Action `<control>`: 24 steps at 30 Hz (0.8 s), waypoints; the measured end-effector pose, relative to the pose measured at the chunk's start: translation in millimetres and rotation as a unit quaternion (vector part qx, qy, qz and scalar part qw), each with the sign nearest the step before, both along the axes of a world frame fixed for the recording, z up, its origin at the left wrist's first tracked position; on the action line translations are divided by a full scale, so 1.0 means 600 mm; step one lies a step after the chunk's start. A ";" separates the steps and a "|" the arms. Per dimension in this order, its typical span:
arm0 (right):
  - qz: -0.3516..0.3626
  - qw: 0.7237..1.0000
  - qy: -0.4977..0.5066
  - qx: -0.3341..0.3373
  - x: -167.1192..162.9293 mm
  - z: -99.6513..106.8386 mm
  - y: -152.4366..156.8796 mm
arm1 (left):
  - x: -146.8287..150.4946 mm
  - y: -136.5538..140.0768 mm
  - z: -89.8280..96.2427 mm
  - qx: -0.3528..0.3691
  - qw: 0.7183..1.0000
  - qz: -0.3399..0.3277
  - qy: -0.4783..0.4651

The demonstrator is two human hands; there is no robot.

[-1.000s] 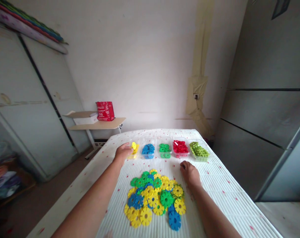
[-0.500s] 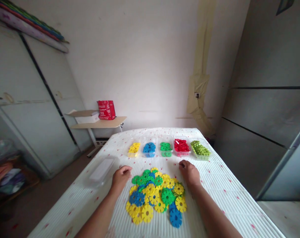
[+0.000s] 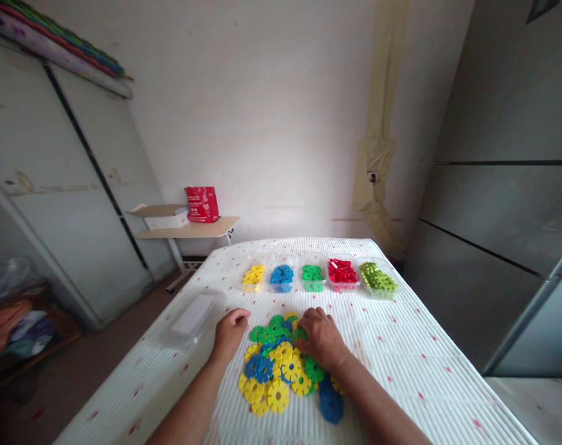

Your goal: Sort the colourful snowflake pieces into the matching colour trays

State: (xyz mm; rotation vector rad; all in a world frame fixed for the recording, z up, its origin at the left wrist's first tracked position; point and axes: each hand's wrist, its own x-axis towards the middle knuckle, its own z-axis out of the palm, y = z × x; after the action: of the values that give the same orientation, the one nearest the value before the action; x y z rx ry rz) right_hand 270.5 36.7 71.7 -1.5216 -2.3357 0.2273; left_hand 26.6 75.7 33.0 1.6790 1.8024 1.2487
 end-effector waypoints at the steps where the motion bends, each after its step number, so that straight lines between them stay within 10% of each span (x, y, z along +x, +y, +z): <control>1: 0.000 1.000 0.023 -0.004 0.001 -0.001 0.001 | 0.000 0.000 0.000 0.001 1.000 -0.001 0.000; 8: 0.018 0.929 0.334 -0.162 0.037 0.015 0.006 | -0.002 0.003 -0.005 0.004 1.000 -0.003 -0.005; 12: 0.108 0.889 0.336 -0.291 0.070 0.047 -0.015 | -0.002 0.005 -0.010 0.002 1.000 -0.006 -0.008; 24: 0.076 0.978 0.014 -0.194 0.047 0.047 -0.046 | -0.003 0.009 -0.016 0.007 1.000 -0.006 -0.010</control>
State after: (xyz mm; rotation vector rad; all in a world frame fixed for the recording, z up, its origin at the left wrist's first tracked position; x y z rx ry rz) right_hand 299.0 9.1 99.7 -1.4858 -2.4913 0.7791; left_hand 24.8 80.8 23.1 1.6775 1.7733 1.2717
